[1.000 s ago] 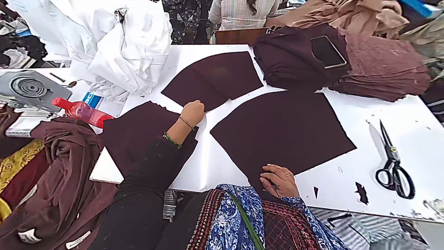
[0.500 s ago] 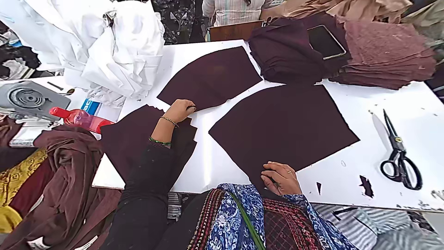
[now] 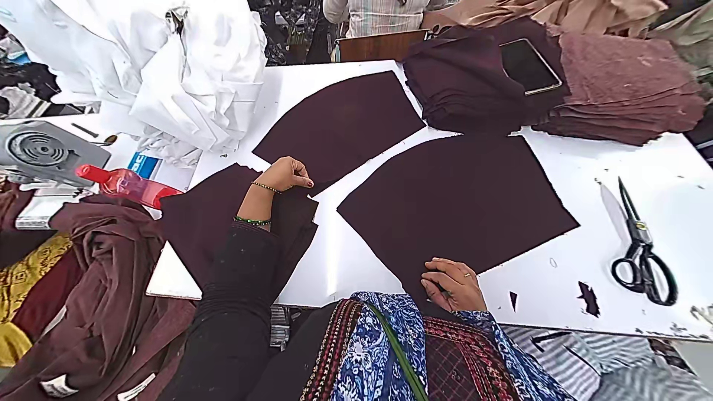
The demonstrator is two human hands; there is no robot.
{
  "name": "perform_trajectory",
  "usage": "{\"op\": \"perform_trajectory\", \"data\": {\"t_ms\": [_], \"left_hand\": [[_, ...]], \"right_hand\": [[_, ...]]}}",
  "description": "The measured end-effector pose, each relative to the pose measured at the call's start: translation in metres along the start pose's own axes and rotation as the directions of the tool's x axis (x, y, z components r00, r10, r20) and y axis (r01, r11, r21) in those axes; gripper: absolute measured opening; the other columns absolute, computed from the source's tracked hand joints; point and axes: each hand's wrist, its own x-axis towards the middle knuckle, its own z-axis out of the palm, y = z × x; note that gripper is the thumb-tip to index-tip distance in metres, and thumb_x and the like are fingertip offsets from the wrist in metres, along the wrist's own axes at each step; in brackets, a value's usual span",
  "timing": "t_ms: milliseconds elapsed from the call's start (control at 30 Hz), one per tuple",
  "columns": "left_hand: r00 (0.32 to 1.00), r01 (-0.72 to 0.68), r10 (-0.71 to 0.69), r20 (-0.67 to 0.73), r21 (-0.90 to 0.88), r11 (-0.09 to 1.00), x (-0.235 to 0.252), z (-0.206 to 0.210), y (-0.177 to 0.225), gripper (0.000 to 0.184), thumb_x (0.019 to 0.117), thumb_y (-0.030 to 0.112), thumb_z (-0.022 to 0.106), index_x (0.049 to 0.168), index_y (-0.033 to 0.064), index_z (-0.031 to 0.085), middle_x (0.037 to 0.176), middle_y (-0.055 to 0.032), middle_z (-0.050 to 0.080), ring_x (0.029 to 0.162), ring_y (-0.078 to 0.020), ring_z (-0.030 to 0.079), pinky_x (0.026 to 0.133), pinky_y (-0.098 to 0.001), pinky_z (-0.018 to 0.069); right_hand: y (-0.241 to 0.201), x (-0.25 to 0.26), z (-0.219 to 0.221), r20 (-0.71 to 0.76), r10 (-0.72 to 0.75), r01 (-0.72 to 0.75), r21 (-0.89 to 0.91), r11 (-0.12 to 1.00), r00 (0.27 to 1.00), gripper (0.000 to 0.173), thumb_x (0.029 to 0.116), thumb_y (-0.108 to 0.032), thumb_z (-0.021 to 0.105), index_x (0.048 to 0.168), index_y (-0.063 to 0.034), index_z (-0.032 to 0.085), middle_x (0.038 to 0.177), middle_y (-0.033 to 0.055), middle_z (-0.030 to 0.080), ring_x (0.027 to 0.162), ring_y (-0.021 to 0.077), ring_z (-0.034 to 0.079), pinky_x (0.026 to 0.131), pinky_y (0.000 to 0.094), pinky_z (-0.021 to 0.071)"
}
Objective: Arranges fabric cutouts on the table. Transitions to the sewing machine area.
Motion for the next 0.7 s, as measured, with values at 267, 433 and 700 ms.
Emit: {"op": "perform_trajectory", "data": {"t_ms": [267,433,700], "left_hand": [[0.999,-0.027,0.027,0.016,-0.024,0.999,0.0,0.004,0.001,0.02,0.0971,0.014,0.07,0.094,-0.005,0.074,0.098,-0.017,0.07,0.093,-0.0244,0.065,0.089,-0.0463,0.0494],[0.986,-0.093,0.114,-0.121,0.164,0.982,0.01,0.025,0.013,0.021,0.0906,0.01,0.076,0.102,-0.0066,0.072,0.102,-0.0236,0.068,0.096,-0.0381,0.066,0.089,-0.056,0.0513],[0.982,-0.094,0.13,-0.138,0.244,0.965,0.013,0.031,0.022,0.017,0.0941,0.001,0.062,0.105,-0.0051,0.074,0.113,-0.0253,0.069,0.109,-0.0437,0.066,0.093,-0.0632,0.049]], "right_hand": [[0.0,0.001,-0.001,-0.004,-0.009,0.009,0.002,1.0,1.0,0.032,0.0939,-0.027,0.056,0.081,-0.0081,0.078,0.103,0.0142,0.077,0.104,0.0348,0.071,0.094,0.0487,0.0493],[-0.001,0.001,-0.001,0.007,-0.002,0.002,-0.006,1.0,1.0,0.031,0.0936,-0.027,0.056,0.082,-0.0084,0.078,0.102,0.0139,0.077,0.105,0.035,0.071,0.094,0.0485,0.0491],[-0.003,0.001,-0.003,0.025,0.021,-0.022,0.008,1.0,0.999,0.032,0.0942,-0.027,0.055,0.081,-0.0078,0.078,0.104,0.0148,0.077,0.106,0.0357,0.07,0.096,0.0496,0.048]]}}
